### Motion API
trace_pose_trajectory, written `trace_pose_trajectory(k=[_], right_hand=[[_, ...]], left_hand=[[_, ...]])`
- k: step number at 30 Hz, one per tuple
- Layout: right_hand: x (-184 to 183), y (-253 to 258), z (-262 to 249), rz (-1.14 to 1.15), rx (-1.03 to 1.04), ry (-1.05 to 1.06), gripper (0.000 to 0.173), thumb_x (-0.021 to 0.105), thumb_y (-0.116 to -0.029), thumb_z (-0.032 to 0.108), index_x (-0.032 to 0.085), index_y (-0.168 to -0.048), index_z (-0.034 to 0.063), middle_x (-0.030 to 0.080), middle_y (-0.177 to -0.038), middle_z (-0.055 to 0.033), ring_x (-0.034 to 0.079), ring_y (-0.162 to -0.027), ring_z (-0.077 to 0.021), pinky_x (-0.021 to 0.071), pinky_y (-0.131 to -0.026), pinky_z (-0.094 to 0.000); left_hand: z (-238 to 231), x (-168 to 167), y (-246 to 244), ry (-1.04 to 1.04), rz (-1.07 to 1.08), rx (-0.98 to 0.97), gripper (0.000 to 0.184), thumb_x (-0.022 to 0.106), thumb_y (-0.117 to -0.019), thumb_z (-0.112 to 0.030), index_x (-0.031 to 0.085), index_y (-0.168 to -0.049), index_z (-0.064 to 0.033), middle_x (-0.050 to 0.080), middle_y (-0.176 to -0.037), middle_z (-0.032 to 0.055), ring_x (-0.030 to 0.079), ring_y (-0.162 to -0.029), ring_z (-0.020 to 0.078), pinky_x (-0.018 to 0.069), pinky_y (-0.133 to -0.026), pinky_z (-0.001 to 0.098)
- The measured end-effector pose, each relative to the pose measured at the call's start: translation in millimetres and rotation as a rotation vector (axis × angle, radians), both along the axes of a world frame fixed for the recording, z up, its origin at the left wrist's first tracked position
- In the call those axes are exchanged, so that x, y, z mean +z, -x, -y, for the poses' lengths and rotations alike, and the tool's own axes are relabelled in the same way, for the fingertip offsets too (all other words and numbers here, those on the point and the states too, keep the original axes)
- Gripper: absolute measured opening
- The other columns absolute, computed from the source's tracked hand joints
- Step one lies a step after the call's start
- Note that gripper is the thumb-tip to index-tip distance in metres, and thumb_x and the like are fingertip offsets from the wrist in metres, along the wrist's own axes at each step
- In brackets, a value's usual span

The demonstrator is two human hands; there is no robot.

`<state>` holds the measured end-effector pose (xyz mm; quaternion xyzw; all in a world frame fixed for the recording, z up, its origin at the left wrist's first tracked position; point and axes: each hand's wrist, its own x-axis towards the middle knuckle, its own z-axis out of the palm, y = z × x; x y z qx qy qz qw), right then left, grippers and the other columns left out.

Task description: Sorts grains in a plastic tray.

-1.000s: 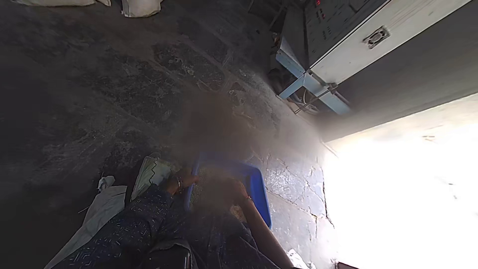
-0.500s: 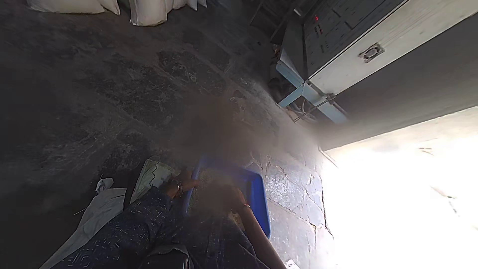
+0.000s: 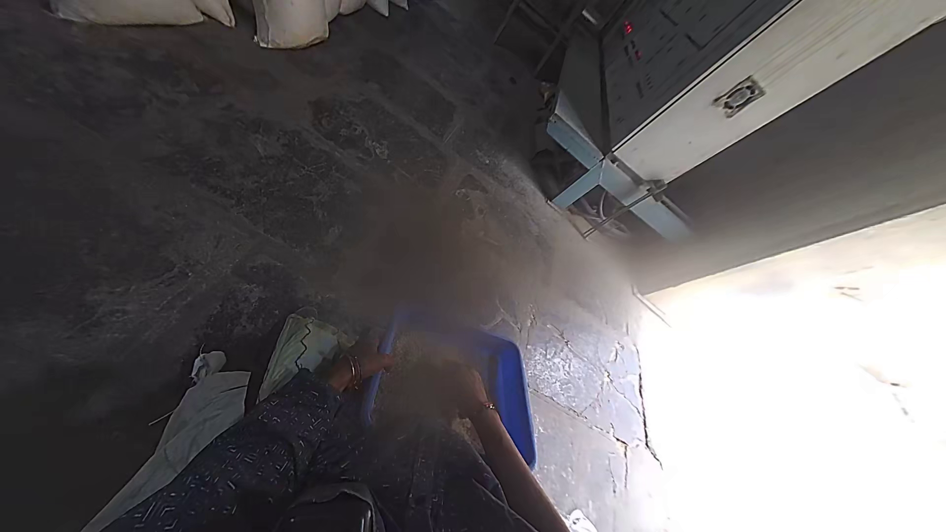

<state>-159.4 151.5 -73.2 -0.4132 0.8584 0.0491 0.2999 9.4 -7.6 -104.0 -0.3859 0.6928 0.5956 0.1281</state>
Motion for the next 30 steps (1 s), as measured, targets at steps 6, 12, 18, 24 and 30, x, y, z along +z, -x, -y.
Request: trace_pose_trajectory(k=[6,12,18,24,30], right_hand=[[-4.8,1.3,0.6,0.003,0.013,-0.047,0.04,0.046,-0.1093,0.034,0.068,-0.114,0.001,0.071,-0.115,-0.0207,0.066,-0.115,-0.036,0.0485,-0.098,-0.0552],[-7.0,2.4,0.3,0.006,0.032,-0.066,0.042,0.046,-0.1091,0.037,0.068,-0.113,0.001,0.07,-0.113,-0.0211,0.067,-0.113,-0.0366,0.0491,-0.096,-0.0559],[-5.6,2.5,0.8,0.02,0.043,-0.089,0.044,0.046,-0.1093,0.038,0.068,-0.114,0.0003,0.07,-0.114,-0.0219,0.066,-0.114,-0.0373,0.0485,-0.097,-0.0567],[-4.4,1.9,1.0,0.016,0.05,-0.092,0.044,0.046,-0.109,0.039,0.068,-0.113,0.0001,0.07,-0.113,-0.022,0.067,-0.112,-0.0376,0.0487,-0.096,-0.0572],[-4.9,2.3,2.1,0.006,0.051,-0.094,0.046,0.046,-0.1087,0.04,0.068,-0.114,0.0002,0.07,-0.113,-0.0217,0.066,-0.113,-0.0376,0.049,-0.096,-0.0574]], left_hand=[[0.2,1.9,0.4,0.003,0.019,-0.006,0.047,0.07,-0.0954,-0.019,0.056,-0.131,0.0092,0.059,-0.129,0.0291,0.058,-0.122,0.0387,0.0439,-0.105,0.0555],[0.6,0.5,0.4,0.002,0.028,-0.009,0.048,0.07,-0.0948,-0.019,0.056,-0.131,0.0089,0.059,-0.13,0.029,0.058,-0.123,0.0395,0.044,-0.105,0.0561],[-0.3,3.0,0.5,-0.002,0.036,-0.008,0.05,0.07,-0.0953,-0.019,0.055,-0.134,0.009,0.058,-0.133,0.029,0.056,-0.125,0.0396,0.0429,-0.107,0.056],[-0.9,2.8,0.8,-0.011,0.051,-0.004,0.049,0.069,-0.0963,-0.019,0.054,-0.135,0.0085,0.058,-0.132,0.0288,0.057,-0.125,0.0388,0.0434,-0.106,0.0555],[-0.9,5.7,0.8,-0.018,0.068,-0.002,0.05,0.069,-0.0965,-0.02,0.054,-0.135,0.0089,0.058,-0.133,0.0292,0.057,-0.126,0.0396,0.0431,-0.106,0.0564]])
